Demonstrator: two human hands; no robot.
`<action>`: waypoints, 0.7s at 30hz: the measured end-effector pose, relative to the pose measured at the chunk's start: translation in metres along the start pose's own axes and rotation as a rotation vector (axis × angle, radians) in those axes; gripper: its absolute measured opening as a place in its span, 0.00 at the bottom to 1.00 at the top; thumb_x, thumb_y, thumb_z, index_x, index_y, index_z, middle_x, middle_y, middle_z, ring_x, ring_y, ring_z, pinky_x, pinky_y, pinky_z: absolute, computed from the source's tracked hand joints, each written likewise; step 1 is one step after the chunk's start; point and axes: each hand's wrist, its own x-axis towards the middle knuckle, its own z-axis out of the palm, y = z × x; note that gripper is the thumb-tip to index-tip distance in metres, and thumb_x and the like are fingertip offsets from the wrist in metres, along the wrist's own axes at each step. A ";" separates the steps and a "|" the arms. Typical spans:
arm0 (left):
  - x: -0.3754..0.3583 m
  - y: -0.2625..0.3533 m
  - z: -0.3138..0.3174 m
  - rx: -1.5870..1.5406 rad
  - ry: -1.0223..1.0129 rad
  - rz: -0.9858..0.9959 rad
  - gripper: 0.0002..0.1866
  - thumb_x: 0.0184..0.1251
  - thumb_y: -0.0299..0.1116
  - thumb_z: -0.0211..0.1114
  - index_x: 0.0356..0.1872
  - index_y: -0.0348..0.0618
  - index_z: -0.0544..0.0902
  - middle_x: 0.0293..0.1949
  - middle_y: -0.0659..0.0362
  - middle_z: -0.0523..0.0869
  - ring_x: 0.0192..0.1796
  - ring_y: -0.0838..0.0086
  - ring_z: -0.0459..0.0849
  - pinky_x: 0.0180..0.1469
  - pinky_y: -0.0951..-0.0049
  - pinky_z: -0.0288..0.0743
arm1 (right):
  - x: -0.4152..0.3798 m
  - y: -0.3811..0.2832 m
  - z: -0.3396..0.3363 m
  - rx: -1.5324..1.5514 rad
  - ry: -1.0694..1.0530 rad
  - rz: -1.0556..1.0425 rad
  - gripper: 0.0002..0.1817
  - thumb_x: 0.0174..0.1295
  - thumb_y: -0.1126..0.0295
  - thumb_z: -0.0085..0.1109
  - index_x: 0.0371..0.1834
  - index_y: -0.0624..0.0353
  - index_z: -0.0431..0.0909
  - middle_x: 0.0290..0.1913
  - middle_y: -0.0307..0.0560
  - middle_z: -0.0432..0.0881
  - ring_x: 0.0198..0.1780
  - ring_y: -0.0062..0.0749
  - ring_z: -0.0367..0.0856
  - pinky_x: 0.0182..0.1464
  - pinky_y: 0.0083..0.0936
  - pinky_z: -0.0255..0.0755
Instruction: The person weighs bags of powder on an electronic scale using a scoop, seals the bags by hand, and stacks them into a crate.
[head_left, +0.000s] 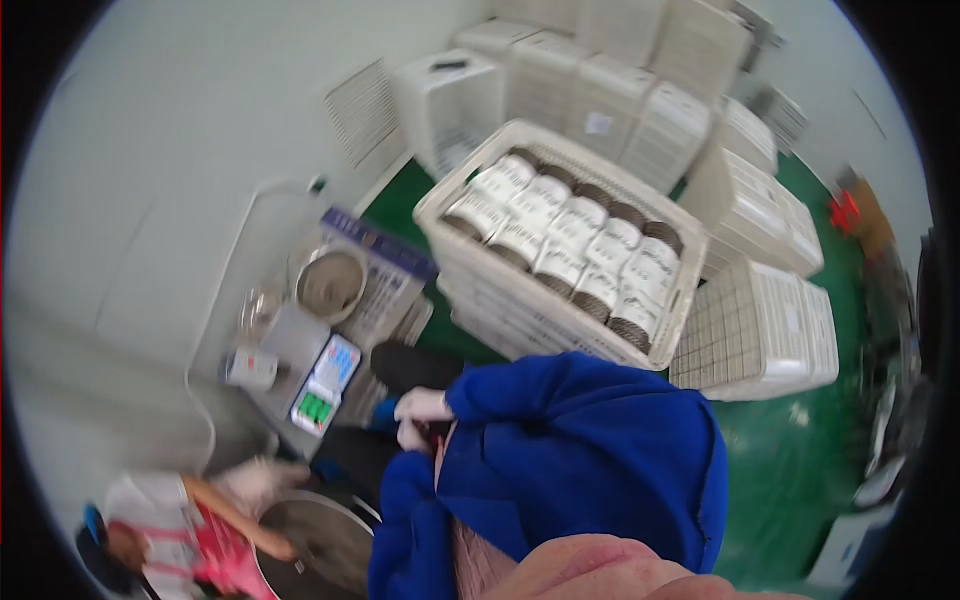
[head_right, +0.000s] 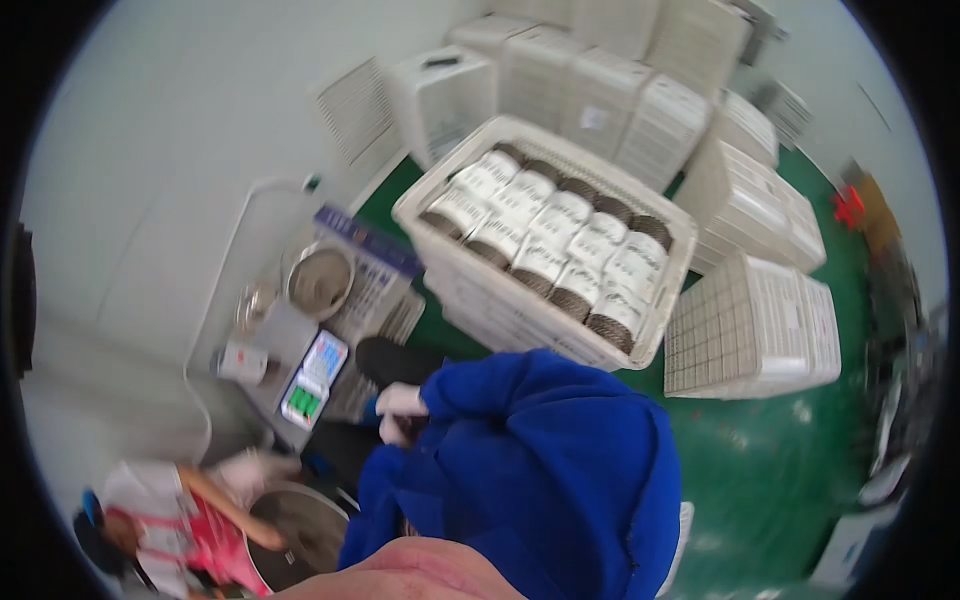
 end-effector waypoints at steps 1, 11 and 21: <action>-0.014 0.005 0.005 0.077 -0.047 0.109 0.19 0.76 0.52 0.65 0.45 0.45 0.86 0.35 0.63 0.86 0.36 0.76 0.84 0.37 0.71 0.75 | 0.005 0.030 -0.006 -0.172 -0.140 -0.015 0.14 0.58 0.70 0.63 0.48 0.57 0.84 0.46 0.54 0.85 0.50 0.51 0.84 0.55 0.38 0.80; -0.010 -0.008 0.019 -0.056 0.220 0.059 0.15 0.81 0.42 0.60 0.45 0.42 0.88 0.33 0.66 0.87 0.29 0.80 0.82 0.33 0.75 0.76 | 0.084 -0.011 -0.156 0.290 0.432 0.602 0.27 0.72 0.68 0.62 0.72 0.63 0.68 0.56 0.47 0.85 0.48 0.31 0.87 0.46 0.25 0.80; -0.010 -0.014 0.024 0.026 0.340 0.107 0.18 0.80 0.42 0.61 0.52 0.35 0.87 0.40 0.56 0.91 0.34 0.73 0.88 0.40 0.70 0.80 | 0.199 0.083 -0.179 -0.353 0.238 0.575 0.39 0.72 0.65 0.64 0.83 0.60 0.57 0.51 0.46 0.88 0.45 0.28 0.87 0.51 0.27 0.78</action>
